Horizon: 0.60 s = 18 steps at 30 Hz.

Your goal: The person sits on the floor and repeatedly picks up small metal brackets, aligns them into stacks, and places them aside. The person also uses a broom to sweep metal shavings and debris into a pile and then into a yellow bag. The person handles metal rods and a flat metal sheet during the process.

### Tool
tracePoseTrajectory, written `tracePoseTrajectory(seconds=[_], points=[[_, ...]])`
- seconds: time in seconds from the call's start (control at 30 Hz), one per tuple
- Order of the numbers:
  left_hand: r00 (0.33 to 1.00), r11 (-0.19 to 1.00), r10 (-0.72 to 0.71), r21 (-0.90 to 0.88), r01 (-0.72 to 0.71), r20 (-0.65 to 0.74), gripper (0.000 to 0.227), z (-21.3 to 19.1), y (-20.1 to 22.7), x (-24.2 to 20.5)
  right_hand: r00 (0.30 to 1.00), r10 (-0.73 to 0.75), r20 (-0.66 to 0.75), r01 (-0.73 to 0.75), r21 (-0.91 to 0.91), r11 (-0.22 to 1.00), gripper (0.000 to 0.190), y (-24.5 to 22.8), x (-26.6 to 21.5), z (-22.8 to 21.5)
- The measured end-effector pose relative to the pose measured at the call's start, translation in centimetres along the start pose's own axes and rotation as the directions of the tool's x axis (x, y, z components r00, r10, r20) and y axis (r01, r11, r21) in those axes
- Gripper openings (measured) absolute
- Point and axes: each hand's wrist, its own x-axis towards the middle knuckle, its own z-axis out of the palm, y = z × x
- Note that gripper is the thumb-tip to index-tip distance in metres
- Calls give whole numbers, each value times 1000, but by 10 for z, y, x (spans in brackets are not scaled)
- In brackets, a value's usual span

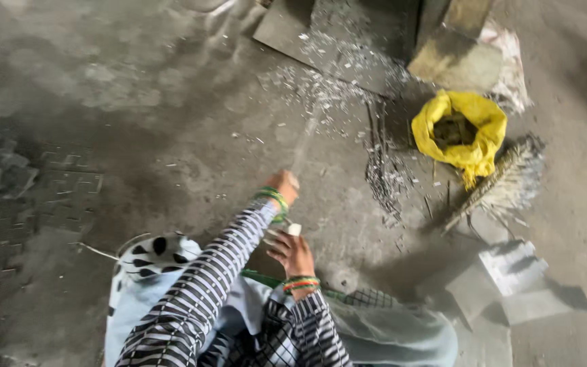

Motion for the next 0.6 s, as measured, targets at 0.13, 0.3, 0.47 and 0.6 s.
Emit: tracePoseTrajectory(seconds=[0.13,0.3,0.47,0.6], points=[[858,973,229,-97,-207,460,27,4,43,-37,947,-201,-252,156,-186,970,33,-26,-2,-27],[913,977,151,-199,-79,378,30,-10,20,-54,952,-263,-157,125,-585,801,37,-104,12,-25],[866,878,-327,461,130,378,68,-31,-32,-36,893,-413,-181,244,-576,781,48,-95,28,10],[914,693,-384,695,191,132,50,-26,-62,-49,828,-556,-74,390,-636,666,53,-37,35,-22]])
